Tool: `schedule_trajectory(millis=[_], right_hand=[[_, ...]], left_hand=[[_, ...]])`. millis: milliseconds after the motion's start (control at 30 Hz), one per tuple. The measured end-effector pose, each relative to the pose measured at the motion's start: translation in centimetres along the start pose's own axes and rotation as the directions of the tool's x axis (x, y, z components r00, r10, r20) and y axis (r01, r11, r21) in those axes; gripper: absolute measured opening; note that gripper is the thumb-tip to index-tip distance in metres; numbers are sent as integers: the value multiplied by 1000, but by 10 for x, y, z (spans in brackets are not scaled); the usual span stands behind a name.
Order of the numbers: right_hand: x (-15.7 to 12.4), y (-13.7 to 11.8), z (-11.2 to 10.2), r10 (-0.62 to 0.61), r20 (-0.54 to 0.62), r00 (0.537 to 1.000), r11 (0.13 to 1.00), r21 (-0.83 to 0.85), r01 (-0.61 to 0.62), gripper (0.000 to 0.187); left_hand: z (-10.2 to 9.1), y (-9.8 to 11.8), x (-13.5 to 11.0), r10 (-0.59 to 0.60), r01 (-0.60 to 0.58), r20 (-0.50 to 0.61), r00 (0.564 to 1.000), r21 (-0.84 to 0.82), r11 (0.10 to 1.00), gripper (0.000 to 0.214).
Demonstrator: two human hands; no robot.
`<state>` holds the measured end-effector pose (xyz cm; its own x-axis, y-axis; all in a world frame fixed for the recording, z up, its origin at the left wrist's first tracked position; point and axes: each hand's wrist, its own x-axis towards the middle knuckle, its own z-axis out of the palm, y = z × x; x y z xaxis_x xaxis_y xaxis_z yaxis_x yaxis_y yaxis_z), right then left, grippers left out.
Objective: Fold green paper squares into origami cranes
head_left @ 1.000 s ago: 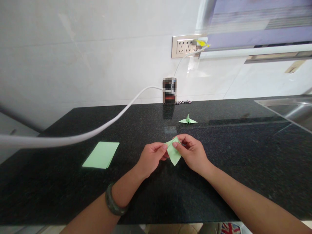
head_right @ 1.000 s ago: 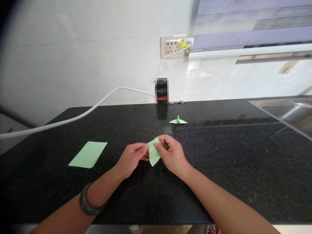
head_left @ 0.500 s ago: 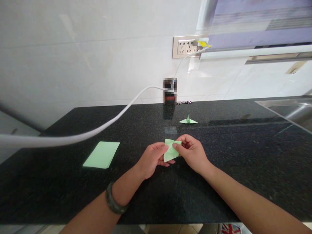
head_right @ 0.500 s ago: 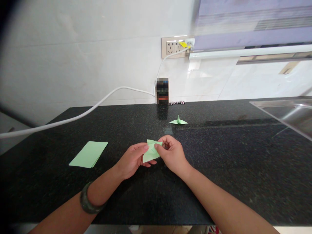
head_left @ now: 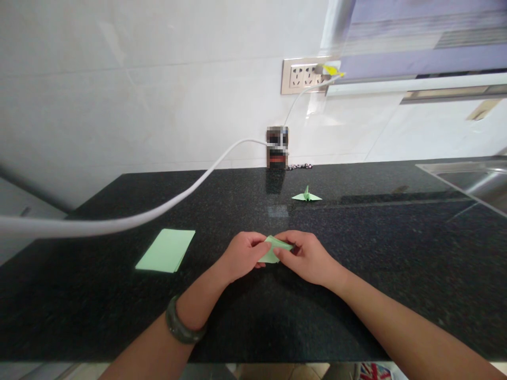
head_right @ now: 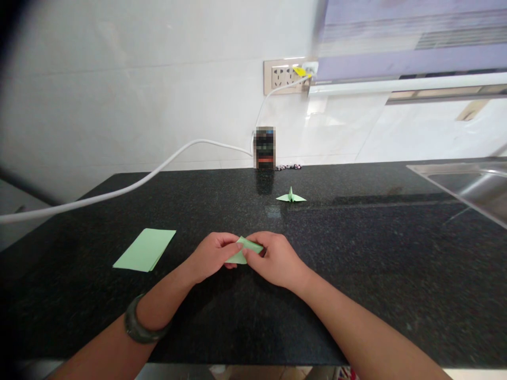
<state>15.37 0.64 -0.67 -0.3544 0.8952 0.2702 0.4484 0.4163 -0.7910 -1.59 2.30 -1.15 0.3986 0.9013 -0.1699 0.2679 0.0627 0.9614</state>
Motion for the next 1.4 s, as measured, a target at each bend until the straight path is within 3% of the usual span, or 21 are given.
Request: schedule_trajectory(millis=[133, 233, 300, 367, 433, 500, 633, 767, 867, 1100, 1267, 1400], right_hand=[[3, 7, 1, 24, -82, 996, 1000, -18, -25, 15], [4, 11, 5, 165, -134, 977, 982, 118, -150, 15], [5, 11, 8, 324, -74, 943, 895, 346, -281, 14], [5, 10, 11, 448, 18, 894, 746, 544, -385, 15], [5, 8, 13, 504, 93, 859, 631, 639, -440, 13], [4, 7, 13, 526, 151, 837, 584, 652, -485, 11], [2, 7, 14, 485, 203, 851, 649, 568, -506, 8], [2, 8, 16, 393, 123, 911, 773, 492, -400, 16], [3, 9, 16, 351, 125, 928, 805, 467, -367, 24], [3, 12, 16, 357, 107, 928, 795, 487, -362, 33], [2, 13, 21, 390, 127, 912, 690, 615, -381, 34], [3, 12, 23, 418, 133, 899, 630, 670, -392, 33]], left_hand=[[0, 0, -1, 23, -24, 16, 1000, 23, 999, 28], [2, 4, -2, 20, -21, -55, 998, -17, 1000, 35], [3, 7, -2, 16, -24, -108, 994, -68, 997, 37], [4, 8, -1, 14, -31, -125, 992, -134, 990, 36], [3, 7, 0, 10, -33, -113, 994, -202, 979, 35], [3, 4, 1, -5, -20, -101, 995, -246, 969, 32], [3, -1, 2, 12, -35, -120, 993, -190, 981, 33], [3, -2, 1, 57, -64, -88, 994, -80, 995, 34], [2, -3, 1, 96, -99, -116, 989, -19, 995, 33], [2, -4, 4, 134, -147, -210, 968, -48, 988, 23], [4, -2, 2, 133, -148, -218, 967, -56, 987, 18], [7, 1, 2, 108, -145, -220, 970, -160, 976, 19]])
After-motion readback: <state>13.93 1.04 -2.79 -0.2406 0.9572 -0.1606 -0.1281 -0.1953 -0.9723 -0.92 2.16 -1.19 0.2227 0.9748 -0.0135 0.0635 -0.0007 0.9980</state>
